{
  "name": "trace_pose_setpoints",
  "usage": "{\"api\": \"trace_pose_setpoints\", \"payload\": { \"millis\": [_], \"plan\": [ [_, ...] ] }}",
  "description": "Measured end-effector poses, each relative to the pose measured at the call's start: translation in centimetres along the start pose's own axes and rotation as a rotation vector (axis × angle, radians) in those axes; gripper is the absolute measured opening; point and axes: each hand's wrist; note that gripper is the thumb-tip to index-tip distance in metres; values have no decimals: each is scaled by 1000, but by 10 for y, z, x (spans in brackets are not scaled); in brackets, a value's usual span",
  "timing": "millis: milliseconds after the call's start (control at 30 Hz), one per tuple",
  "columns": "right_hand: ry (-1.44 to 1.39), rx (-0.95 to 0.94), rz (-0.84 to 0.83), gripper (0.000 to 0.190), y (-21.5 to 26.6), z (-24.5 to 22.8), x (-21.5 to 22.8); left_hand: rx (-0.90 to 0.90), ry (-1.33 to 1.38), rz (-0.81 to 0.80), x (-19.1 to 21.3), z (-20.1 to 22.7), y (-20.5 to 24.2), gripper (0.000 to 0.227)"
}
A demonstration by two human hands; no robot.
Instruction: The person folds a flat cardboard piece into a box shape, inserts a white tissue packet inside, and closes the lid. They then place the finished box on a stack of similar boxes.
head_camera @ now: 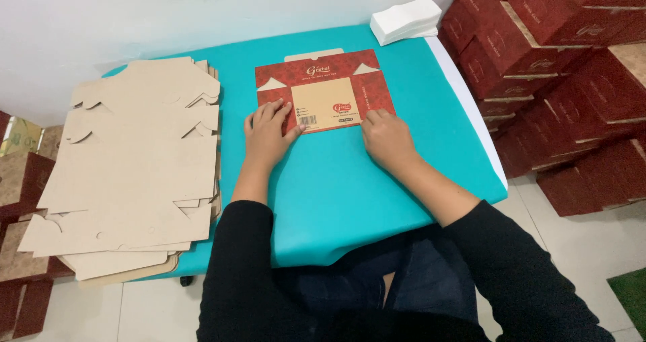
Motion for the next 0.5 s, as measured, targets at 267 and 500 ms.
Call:
{"api": "trace_pose_setpoints", "payload": {
  "millis": [267, 500],
  "plan": [
    [-163, -198, -51, 13, -4, 11, 16, 5, 65, 160, 30, 13, 16, 79],
    [-419, -676, -286, 52, 0, 53, 24, 168, 147, 309, 27, 3, 15, 62]
  ]
}}
Point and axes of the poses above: each hand's wrist, its own y-axis away from the middle knuckle, its own x-axis out of the back of the hand, z = x × y, and after that the axes turned 4 degrees about -x, right-handed
